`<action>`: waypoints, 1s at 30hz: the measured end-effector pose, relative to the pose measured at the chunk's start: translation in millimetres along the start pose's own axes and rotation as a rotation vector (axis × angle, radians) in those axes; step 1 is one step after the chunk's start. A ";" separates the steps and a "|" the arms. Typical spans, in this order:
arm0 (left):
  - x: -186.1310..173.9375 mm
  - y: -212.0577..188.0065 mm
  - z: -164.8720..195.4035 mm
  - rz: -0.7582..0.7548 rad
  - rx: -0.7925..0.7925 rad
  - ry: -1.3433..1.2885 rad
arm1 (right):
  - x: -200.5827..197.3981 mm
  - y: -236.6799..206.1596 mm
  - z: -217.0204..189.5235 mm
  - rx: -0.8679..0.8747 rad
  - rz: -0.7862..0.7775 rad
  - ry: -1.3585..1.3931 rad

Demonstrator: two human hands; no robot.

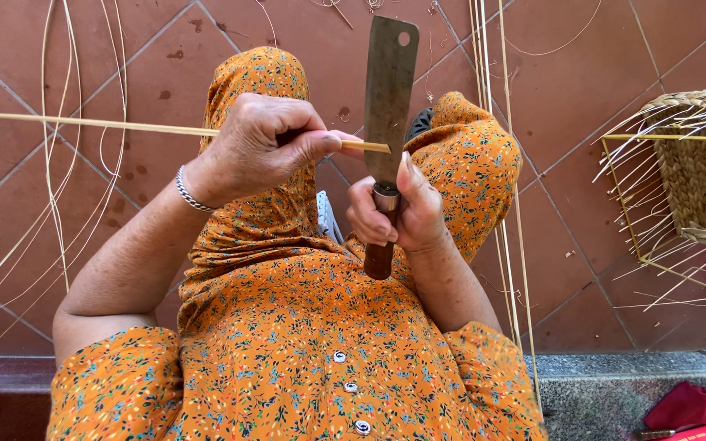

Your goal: The person sits on the tiled floor and uses a cleaver-style knife to split and shave thin rattan strips, drawing each strip against the blade to peel off thin layers and trim the ends, working the strips one at a time on their lap with woven basket frames visible nearby.

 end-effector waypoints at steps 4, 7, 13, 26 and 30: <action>8.2 -0.1 1.0 0.039 -0.022 -0.038 | -8.5 -4.0 5.5 0.043 0.063 0.088; 10.0 0.3 3.7 0.058 0.029 -0.013 | -9.6 -2.3 10.6 0.016 0.042 0.097; 18.5 2.6 -6.7 0.028 -0.134 -0.154 | -7.5 -0.5 10.2 -0.041 0.074 0.008; 15.5 12.1 -3.3 -0.058 -0.136 -0.165 | -5.2 -9.1 -13.2 0.011 -0.030 0.050; 19.5 13.2 -5.2 -0.059 -0.197 -0.193 | -9.5 -9.8 -7.9 0.007 0.025 0.089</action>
Point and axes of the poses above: each hand's wrist, its own y-axis towards the middle knuckle, its own x-axis out of the palm, z = x × y, the point moved 5 cm from there along y, towards the middle knuckle, and after that the axes turned 4 degrees about x, right-handed, at the moved point
